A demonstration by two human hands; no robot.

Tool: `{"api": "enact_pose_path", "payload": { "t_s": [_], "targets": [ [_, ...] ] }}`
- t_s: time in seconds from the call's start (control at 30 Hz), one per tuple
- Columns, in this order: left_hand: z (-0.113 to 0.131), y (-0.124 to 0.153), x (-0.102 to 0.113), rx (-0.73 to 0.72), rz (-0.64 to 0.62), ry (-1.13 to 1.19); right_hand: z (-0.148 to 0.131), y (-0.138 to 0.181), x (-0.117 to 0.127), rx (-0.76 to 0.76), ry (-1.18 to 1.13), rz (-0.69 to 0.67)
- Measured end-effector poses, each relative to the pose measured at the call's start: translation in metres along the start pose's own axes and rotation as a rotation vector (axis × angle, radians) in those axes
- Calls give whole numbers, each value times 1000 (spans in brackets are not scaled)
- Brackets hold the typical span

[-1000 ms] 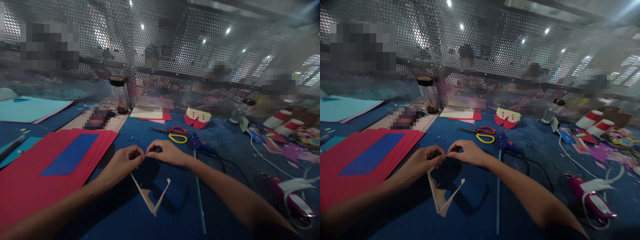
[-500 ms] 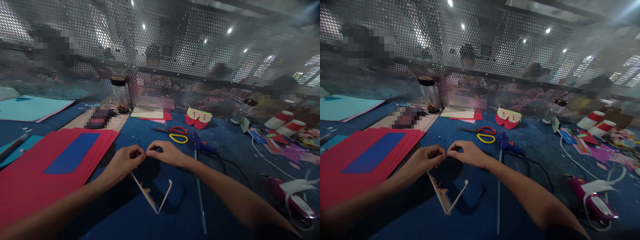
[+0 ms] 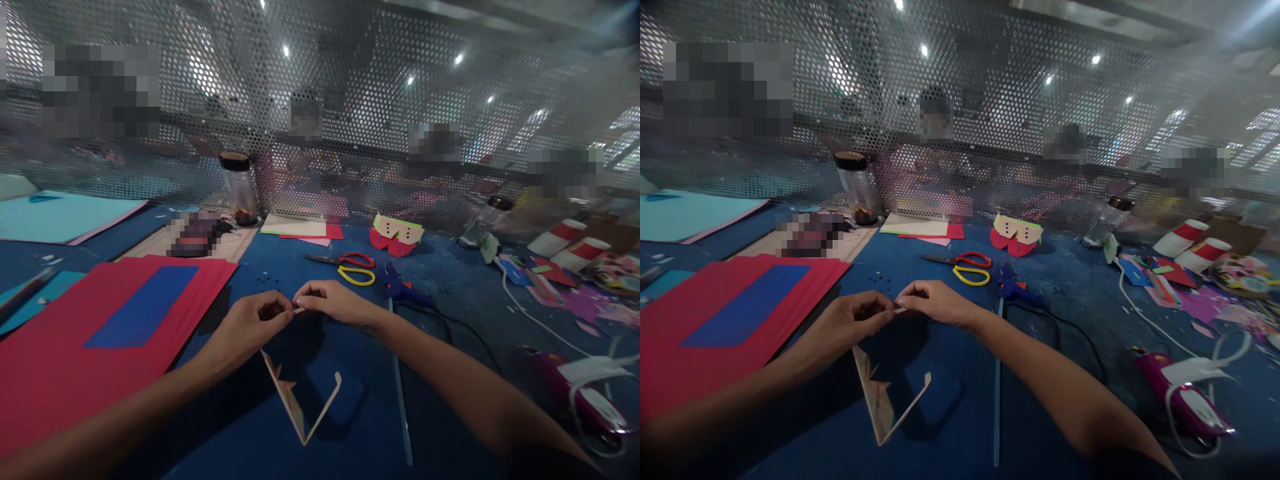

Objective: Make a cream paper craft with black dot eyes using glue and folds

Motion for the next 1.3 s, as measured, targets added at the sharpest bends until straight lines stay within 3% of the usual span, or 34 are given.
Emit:
{"api": "enact_pose_path", "payload": {
  "t_s": [0.17, 0.83, 1.3],
  "targets": [
    [1, 1, 0, 5, 2, 26, 2, 1, -3, -70, -80, -20],
    [4, 1, 0, 42, -1, 47, -4, 5, -5, -52, -92, -86],
    [-5, -2, 1, 51, 6, 49, -19, 12, -11, 206, 385, 118]
  ]
}}
Point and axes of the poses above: each hand's wrist, its own y-axis away from the middle knuckle, its own x-axis out of the back of the hand, z = x × y, the point moved 3 cm from there along -y, towards the middle knuckle, and after that the axes turned 3 degrees about -y, right-handed, at the moved point
